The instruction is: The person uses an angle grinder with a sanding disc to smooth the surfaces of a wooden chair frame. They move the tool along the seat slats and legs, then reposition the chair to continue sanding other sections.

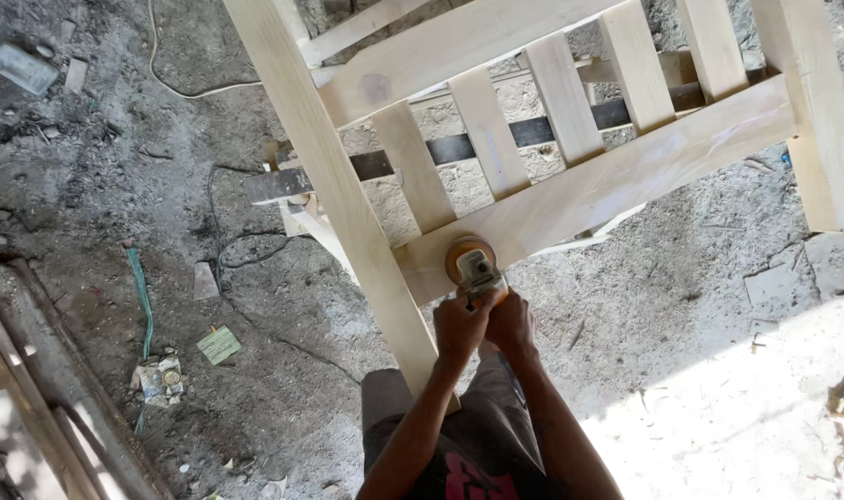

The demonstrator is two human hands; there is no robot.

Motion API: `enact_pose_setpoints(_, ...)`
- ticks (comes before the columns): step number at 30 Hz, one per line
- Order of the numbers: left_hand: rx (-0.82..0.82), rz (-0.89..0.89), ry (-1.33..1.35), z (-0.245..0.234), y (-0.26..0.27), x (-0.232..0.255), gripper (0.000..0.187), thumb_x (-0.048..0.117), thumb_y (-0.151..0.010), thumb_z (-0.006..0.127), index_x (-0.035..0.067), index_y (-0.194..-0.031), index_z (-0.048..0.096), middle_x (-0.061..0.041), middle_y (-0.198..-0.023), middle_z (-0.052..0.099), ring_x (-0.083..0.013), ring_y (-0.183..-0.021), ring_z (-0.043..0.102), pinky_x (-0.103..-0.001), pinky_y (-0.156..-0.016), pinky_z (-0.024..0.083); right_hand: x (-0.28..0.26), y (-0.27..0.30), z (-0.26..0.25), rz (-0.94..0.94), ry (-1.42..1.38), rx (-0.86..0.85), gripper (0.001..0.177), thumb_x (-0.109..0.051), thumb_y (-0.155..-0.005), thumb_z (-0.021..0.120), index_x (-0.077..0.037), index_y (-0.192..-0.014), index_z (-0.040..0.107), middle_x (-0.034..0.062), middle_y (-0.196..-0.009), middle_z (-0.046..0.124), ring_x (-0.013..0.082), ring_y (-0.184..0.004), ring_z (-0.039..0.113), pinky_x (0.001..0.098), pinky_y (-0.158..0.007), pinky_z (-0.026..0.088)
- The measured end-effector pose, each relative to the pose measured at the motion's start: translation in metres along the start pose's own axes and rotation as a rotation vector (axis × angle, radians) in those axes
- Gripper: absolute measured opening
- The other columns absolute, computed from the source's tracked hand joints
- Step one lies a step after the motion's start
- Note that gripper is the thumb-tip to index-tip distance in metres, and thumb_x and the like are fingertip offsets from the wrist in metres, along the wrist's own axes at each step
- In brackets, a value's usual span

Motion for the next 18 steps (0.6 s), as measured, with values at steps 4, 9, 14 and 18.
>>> enact_pose_setpoints(4, -0.025, -0.084, -0.043, -0.014, 0.003, -0.014, 0.059, 0.058, -0.084, 0.075, -0.001, -0.084, 0.078, -0.021, -0.067, 0.070, -0.0364, -0.065, 0.073, -0.047, -0.062, 0.057, -0.017, 0.011, 0.008, -0.029, -0.017, 0.026, 0.039, -0.031, -0.076, 0.082, 0.000, -0.097, 0.070, 0.0223, -0.084, 0.076, 0.0377, -0.078, 0.077, 0.0490, -0.066, 0.062)
enact_pose_setpoints(9, 0.047, -0.041, -0.028, -0.047, -0.001, -0.022, 0.058, 0.058, -0.082, 0.076, 0.001, -0.089, 0.080, -0.021, -0.065, 0.071, -0.0366, -0.062, 0.073, -0.047, -0.060, 0.056, -0.055, 0.023, 0.020, -0.079, -0.051, 0.013, 0.036, -0.033, -0.079, 0.079, -0.001, -0.094, 0.072, 0.0249, -0.084, 0.074, 0.0429, -0.084, 0.074, 0.0517, -0.070, 0.059)
enact_pose_setpoints(14, -0.016, -0.160, 0.028, -0.060, 0.002, -0.040, 0.064, 0.062, -0.082, 0.075, -0.002, -0.086, 0.078, -0.019, -0.063, 0.071, -0.0317, -0.059, 0.075, -0.045, -0.057, 0.057, -0.073, 0.034, 0.028, -0.048, -0.067, -0.005, 0.036, -0.033, -0.078, 0.079, -0.001, -0.093, 0.072, 0.0233, -0.086, 0.076, 0.0408, -0.083, 0.076, 0.0511, -0.071, 0.060)
enact_pose_setpoints(18, -0.011, -0.121, 0.002, -0.067, -0.008, -0.035, 0.061, 0.061, -0.080, 0.078, 0.000, -0.081, 0.082, -0.020, -0.063, 0.071, -0.0308, -0.060, 0.073, -0.043, -0.059, 0.056, -0.081, 0.031, 0.027, -0.033, -0.044, 0.020, 0.040, -0.034, -0.077, 0.082, -0.001, -0.097, 0.072, 0.0249, -0.087, 0.076, 0.0407, -0.083, 0.075, 0.0514, -0.071, 0.059)
Point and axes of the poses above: each hand's wrist, its own y-axis away from the middle knuckle, its own z-axis out of the palm, x = y × z, the point moved 6 cm from there along -y, towards the middle knuckle
